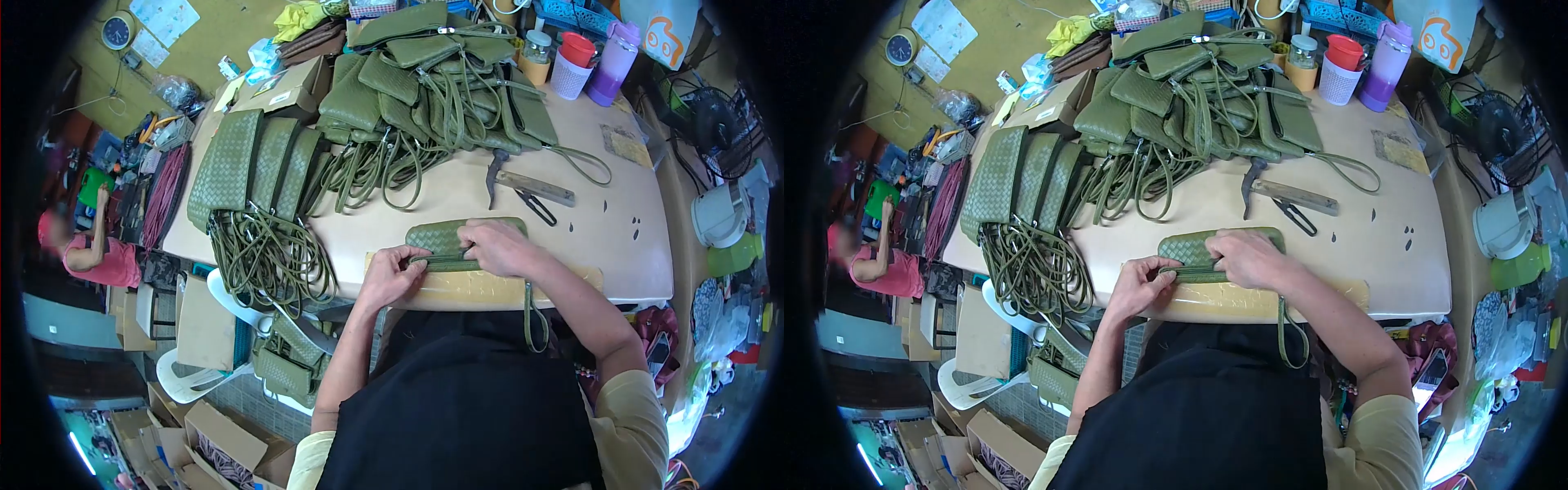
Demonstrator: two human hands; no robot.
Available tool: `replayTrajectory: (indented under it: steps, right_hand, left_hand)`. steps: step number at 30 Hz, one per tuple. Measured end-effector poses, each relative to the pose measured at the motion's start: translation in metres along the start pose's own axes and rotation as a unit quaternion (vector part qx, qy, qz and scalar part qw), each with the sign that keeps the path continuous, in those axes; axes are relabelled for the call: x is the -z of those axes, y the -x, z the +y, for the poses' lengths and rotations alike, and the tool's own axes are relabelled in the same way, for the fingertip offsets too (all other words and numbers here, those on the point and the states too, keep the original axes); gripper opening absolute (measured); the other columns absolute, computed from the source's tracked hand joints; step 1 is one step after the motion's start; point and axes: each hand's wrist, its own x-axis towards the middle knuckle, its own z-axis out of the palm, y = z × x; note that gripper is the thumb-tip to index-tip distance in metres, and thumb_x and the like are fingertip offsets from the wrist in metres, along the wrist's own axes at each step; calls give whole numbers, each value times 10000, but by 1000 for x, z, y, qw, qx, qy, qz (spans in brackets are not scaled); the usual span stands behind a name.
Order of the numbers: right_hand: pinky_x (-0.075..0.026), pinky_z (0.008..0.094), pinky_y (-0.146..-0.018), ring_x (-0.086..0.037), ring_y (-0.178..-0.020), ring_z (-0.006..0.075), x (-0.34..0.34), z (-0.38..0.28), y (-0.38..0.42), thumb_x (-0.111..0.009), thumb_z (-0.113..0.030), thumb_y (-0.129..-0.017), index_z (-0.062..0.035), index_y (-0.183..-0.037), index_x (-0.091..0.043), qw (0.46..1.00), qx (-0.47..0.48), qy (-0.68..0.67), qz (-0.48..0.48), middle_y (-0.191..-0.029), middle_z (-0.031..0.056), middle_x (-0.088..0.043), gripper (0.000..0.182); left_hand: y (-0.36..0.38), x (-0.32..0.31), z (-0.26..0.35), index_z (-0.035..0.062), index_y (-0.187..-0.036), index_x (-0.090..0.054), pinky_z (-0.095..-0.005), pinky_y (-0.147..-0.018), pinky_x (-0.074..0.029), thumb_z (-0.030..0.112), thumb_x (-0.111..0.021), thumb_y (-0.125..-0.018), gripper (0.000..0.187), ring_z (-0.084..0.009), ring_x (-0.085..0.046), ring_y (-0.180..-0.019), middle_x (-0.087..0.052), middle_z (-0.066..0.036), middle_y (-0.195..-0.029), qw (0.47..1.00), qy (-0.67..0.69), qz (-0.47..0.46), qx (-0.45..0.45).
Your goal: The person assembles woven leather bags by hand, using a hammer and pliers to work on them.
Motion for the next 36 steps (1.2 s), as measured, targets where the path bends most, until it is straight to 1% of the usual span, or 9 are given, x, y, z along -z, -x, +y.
replayTrajectory:
  steps: [2, 8, 10, 12, 17, 22, 24, 32, 36]
  right_hand:
    - [-456, 426, -799, -602, -912, 340, 15, -4, 1, -673, -77, -772, -40, -872, -574, 997, 6, 73, -4, -934, 121, -596, 146]
    - [-460, 432, -758, -604, -874, 349, -32, -9, -24, -662, -29, -760, -33, -873, -577, 985, 122, -124, 13, -907, 124, -591, 142]
    - [-463, 430, -748, -606, -851, 353, -10, -8, -29, -670, -32, -754, -33, -867, -577, 989, 108, -101, -13, -916, 126, -591, 147]
    - [-464, 430, -753, -603, -858, 348, -1, -9, -33, -677, -37, -747, -38, -864, -579, 996, 27, 75, 44, -927, 127, -596, 153]
    - [-467, 452, -763, -612, -900, 352, -25, -22, -45, -667, -49, -747, -42, -849, -590, 981, 126, -149, -11, -935, 138, -609, 128]
    - [-469, 423, -755, -598, -868, 352, -9, -14, -46, -663, -34, -754, -21, -875, -572, 997, 41, -23, 64, -913, 127, -601, 151]
    - [-466, 433, -765, -599, -892, 351, -21, -22, -46, -661, -53, -763, -20, -877, -566, 971, 146, -187, -8, -941, 131, -595, 152]
    - [-453, 454, -779, -586, -916, 367, -8, -21, -44, -674, -80, -762, -19, -894, -553, 989, 95, -92, 70, -931, 149, -594, 189]
    - [-448, 456, -777, -585, -912, 369, -21, -14, -44, -672, -79, -779, -28, -919, -555, 984, 125, -124, -16, -904, 156, -605, 189]
  left_hand:
    - [-2, -2, 0, -17, -1076, -658, -228, -516, -444, 74, -616, -879, 221, -56, -537, -546, -605, 1, -629, 1000, -7, 6, 29]
    - [-2, 1, 5, -17, -1094, -630, -228, -533, -460, 34, -601, -890, 212, -61, -546, -573, -607, 0, -670, 999, 2, -25, 31]
    - [-3, 2, 6, -18, -1101, -624, -227, -539, -463, 33, -605, -892, 216, -60, -545, -580, -607, -2, -678, 999, 8, -30, 29]
    - [0, 1, 6, -20, -1107, -619, -226, -544, -467, 32, -610, -893, 221, -59, -543, -587, -607, -4, -686, 999, 14, -35, 31]
    - [1, 1, -1, -30, -1156, -595, -210, -609, -478, 14, -602, -909, 251, -50, -534, -634, -606, -3, -755, 998, 29, -34, 37]
    - [4, -6, 3, -37, -1182, -578, -210, -622, -477, 11, -613, -903, 285, -54, -538, -659, -606, -11, -791, 999, 37, -11, 20]
    - [4, -6, 0, -39, -1200, -569, -210, -622, -475, 9, -616, -900, 308, -55, -539, -665, -607, -13, -801, 998, 45, 7, 31]
    - [6, -8, 3, -70, -1272, -495, -216, -630, -474, 1, -618, -896, 401, -67, -532, -656, -591, -13, -812, 998, 49, 19, 17]
    - [4, -5, -10, -69, -1296, -477, -216, -646, -474, 5, -623, -893, 434, -69, -537, -671, -597, -21, -825, 997, 74, -4, -3]
